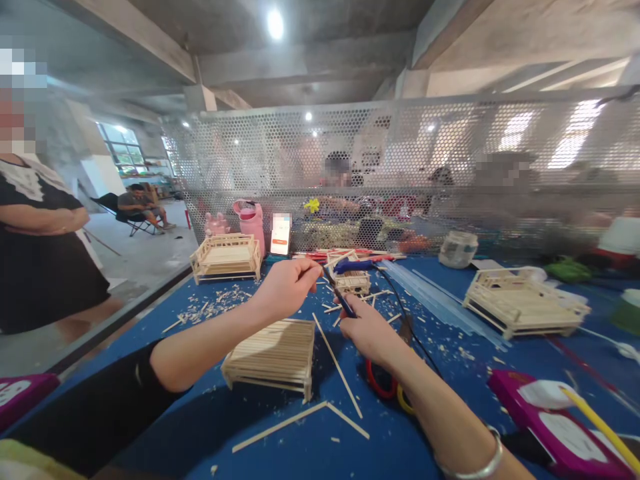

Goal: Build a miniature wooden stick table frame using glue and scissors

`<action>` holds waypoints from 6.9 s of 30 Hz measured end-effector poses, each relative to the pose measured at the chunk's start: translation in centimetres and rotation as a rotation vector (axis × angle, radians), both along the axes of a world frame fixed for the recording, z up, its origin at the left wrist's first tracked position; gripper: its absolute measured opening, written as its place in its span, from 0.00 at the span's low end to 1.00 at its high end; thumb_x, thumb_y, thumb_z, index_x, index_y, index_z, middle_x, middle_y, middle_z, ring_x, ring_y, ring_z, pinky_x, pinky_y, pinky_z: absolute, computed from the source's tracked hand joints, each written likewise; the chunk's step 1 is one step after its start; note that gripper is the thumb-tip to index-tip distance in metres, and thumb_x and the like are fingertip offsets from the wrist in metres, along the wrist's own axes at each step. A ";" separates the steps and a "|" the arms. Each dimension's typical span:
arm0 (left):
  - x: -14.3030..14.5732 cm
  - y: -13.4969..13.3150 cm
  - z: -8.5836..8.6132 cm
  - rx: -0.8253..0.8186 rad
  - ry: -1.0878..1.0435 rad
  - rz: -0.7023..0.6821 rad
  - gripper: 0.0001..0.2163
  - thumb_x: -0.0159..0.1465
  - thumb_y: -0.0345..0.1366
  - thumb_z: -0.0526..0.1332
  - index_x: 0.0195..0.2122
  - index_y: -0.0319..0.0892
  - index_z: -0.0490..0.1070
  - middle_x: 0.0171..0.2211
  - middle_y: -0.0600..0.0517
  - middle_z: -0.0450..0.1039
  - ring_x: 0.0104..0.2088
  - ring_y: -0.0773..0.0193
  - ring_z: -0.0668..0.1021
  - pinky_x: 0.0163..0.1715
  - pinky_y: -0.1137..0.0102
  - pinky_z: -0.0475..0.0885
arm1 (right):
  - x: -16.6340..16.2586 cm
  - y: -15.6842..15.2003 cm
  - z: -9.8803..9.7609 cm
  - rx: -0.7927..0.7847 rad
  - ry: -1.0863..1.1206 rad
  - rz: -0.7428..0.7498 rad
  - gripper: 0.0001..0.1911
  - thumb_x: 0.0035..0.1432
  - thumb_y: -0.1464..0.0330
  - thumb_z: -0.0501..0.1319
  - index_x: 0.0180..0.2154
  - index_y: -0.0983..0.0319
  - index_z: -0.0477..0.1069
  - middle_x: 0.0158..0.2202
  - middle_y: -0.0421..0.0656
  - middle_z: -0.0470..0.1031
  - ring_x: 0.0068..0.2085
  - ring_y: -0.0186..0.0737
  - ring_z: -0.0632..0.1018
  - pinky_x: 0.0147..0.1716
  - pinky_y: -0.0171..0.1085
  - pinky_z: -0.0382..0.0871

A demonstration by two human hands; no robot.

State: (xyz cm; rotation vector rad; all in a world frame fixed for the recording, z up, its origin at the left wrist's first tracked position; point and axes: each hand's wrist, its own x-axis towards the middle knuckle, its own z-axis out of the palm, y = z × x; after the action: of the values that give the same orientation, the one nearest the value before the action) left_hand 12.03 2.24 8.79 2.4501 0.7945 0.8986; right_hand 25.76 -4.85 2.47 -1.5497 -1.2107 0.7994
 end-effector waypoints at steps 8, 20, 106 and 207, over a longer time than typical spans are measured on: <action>0.2 -0.7 -0.2 -0.006 0.049 0.001 0.15 0.62 0.34 0.51 0.18 0.40 0.65 0.18 0.54 0.68 0.22 0.68 0.69 0.26 0.72 0.59 | -0.3 0.0 0.3 -0.002 -0.052 -0.015 0.23 0.31 0.70 0.50 0.36 0.60 0.66 0.22 0.35 0.62 0.24 0.35 0.63 0.23 0.33 0.57; 0.2 -0.7 -0.6 0.139 0.069 -0.018 0.14 0.62 0.32 0.51 0.20 0.38 0.69 0.17 0.53 0.68 0.21 0.68 0.68 0.25 0.72 0.60 | -0.4 -0.5 0.2 0.097 -0.480 -0.131 0.12 0.45 0.69 0.49 0.34 0.61 0.66 0.32 0.46 0.73 0.33 0.43 0.71 0.34 0.37 0.60; -10.7 6.2 -9.0 -1.008 -0.301 0.109 0.09 0.48 0.37 0.67 0.28 0.38 0.76 0.23 0.53 0.72 0.23 0.73 0.70 0.25 0.75 0.63 | -2.1 1.9 -3.4 0.159 -0.624 0.060 0.12 0.53 0.62 0.54 0.29 0.58 0.73 0.29 0.40 0.79 0.30 0.41 0.77 0.30 0.36 0.66; -3.3 1.7 -2.5 -0.179 0.051 -0.073 0.16 0.59 0.42 0.52 0.17 0.41 0.65 0.20 0.53 0.70 0.15 0.72 0.60 0.19 0.71 0.55 | 3.7 -6.6 -3.1 -0.472 -0.771 -0.321 0.11 0.39 0.71 0.58 0.26 0.57 0.55 0.20 0.38 0.69 0.22 0.40 0.70 0.20 0.34 0.54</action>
State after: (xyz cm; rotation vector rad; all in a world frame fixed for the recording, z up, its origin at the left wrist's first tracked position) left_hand 8.74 3.95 6.28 2.3369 0.7627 0.7097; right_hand 29.49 -11.42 -0.62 -2.5086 -1.2887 0.2669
